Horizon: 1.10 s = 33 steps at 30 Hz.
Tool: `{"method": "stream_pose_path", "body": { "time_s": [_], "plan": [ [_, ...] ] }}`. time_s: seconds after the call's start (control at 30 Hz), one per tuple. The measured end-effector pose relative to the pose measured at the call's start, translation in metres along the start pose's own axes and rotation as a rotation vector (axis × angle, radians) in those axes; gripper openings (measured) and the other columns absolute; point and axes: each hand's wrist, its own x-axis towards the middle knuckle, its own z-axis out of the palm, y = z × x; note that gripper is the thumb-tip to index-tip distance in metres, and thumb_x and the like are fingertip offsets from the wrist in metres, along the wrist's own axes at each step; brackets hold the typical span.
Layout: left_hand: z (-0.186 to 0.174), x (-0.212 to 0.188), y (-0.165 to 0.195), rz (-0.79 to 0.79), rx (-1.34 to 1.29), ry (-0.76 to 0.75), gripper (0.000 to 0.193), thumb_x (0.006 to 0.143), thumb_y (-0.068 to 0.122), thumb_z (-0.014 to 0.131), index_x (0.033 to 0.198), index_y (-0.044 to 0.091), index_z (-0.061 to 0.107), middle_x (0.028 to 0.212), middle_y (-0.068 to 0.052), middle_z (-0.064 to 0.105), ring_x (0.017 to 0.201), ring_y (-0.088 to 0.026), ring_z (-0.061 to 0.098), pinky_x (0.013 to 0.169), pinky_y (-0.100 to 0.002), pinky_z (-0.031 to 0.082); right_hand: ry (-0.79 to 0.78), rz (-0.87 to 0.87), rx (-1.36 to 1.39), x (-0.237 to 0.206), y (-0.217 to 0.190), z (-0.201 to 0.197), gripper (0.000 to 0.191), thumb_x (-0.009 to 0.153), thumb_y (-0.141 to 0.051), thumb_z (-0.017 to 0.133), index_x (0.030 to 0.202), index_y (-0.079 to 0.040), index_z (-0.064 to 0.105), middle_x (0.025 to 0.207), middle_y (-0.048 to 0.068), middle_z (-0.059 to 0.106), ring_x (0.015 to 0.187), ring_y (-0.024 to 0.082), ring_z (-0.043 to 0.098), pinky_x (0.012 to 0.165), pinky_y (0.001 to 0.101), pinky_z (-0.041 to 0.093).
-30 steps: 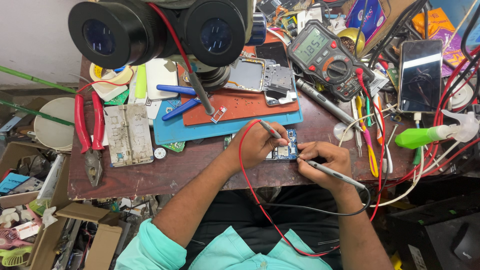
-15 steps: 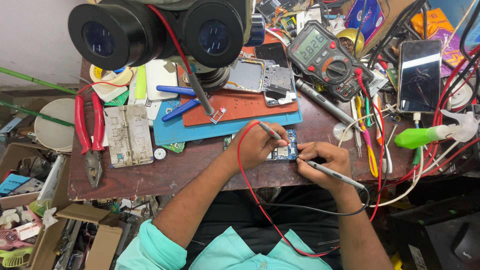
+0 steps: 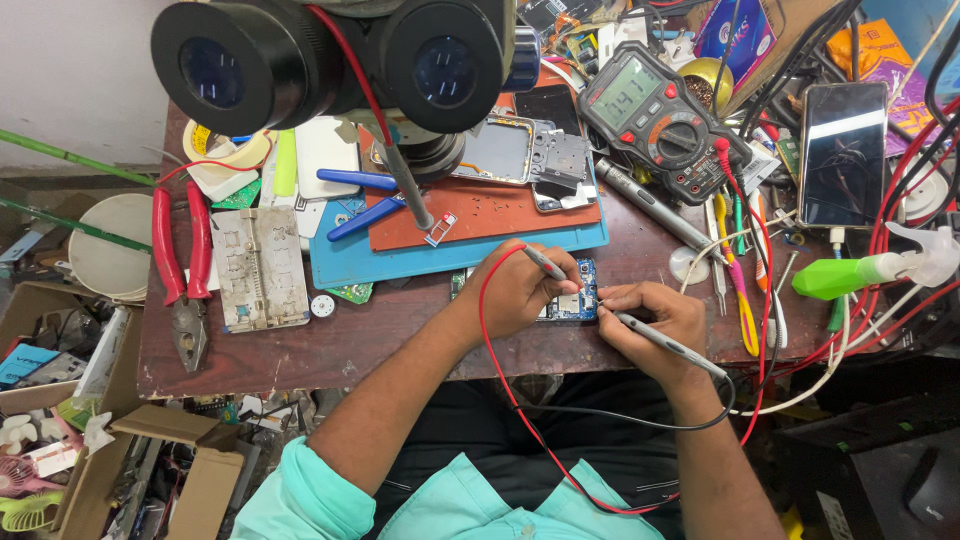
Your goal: The person disassembles a smartphone, removes the motherboard, and uses a multimeter to test electrical continuity on the circuit board. They then inspect the board under a microscope and continue probing with a fine tool.
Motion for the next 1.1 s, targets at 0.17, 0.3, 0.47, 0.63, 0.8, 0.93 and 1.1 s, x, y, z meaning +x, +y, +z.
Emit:
{"method": "stream_pose_path", "body": {
  "time_s": [0.17,0.3,0.47,0.63,0.8,0.93,1.1],
  "plan": [
    [0.0006,0.0007,0.0005,0.020,-0.016,0.012,0.010,0.092,0.013,0.070,0.097,0.004,0.069,0.084,-0.014,0.073,0.079,-0.031,0.073,0.069,-0.038,0.056,0.014,-0.016,-0.024,0.0003,-0.0024,-0.0001,0.011,0.077,-0.005,0.079,0.085,0.002,0.073,0.093,0.013,0.079,0.085,0.016,0.078,0.074,0.0274,0.061],
    [0.0013,0.0008,0.0003,0.002,-0.022,0.004,0.010,0.092,0.013,0.071,0.096,0.004,0.069,0.084,-0.014,0.073,0.078,-0.031,0.073,0.068,-0.039,0.056,0.010,-0.017,-0.025,0.0003,-0.0024,-0.0006,0.012,0.077,-0.005,0.079,0.084,0.002,0.073,0.093,0.014,0.078,0.086,0.017,0.078,0.075,0.0278,0.062],
    [0.0011,-0.0002,-0.0004,0.026,-0.025,0.016,0.010,0.092,0.012,0.070,0.097,0.004,0.069,0.085,-0.013,0.073,0.079,-0.030,0.073,0.069,-0.038,0.056,-0.006,-0.001,-0.003,0.0007,-0.0015,0.0000,0.012,0.076,-0.005,0.079,0.083,0.002,0.073,0.094,0.013,0.079,0.084,0.016,0.078,0.074,0.0272,0.061],
    [0.0005,-0.0007,0.0000,0.006,-0.026,0.007,0.011,0.093,0.014,0.070,0.096,0.004,0.069,0.083,-0.013,0.073,0.077,-0.030,0.073,0.068,-0.038,0.056,-0.007,-0.002,-0.004,0.0003,-0.0007,0.0000,0.012,0.076,-0.004,0.079,0.084,0.002,0.073,0.093,0.014,0.078,0.086,0.017,0.078,0.075,0.0274,0.061],
    [-0.0003,0.0000,0.0007,-0.005,0.004,0.004,0.012,0.092,0.015,0.071,0.096,0.004,0.069,0.080,-0.014,0.071,0.075,-0.031,0.071,0.066,-0.039,0.054,-0.010,-0.004,0.023,0.0005,0.0005,0.0007,0.011,0.076,-0.004,0.079,0.084,0.002,0.073,0.094,0.014,0.078,0.086,0.017,0.078,0.075,0.0275,0.061],
    [0.0003,0.0003,0.0005,-0.008,-0.009,0.000,0.012,0.093,0.015,0.071,0.096,0.004,0.069,0.081,-0.013,0.072,0.074,-0.030,0.071,0.067,-0.039,0.055,-0.009,-0.021,0.003,0.0008,0.0013,0.0004,0.011,0.075,-0.003,0.079,0.084,0.002,0.073,0.093,0.014,0.078,0.086,0.018,0.078,0.075,0.0277,0.061],
    [0.0003,0.0001,0.0004,0.005,-0.012,0.003,0.010,0.092,0.013,0.070,0.096,0.004,0.069,0.083,-0.013,0.073,0.077,-0.030,0.072,0.069,-0.039,0.056,-0.004,-0.029,0.008,0.0006,0.0014,0.0005,0.012,0.075,-0.003,0.079,0.083,0.002,0.073,0.093,0.013,0.078,0.086,0.018,0.078,0.076,0.0277,0.062]
  ]
}}
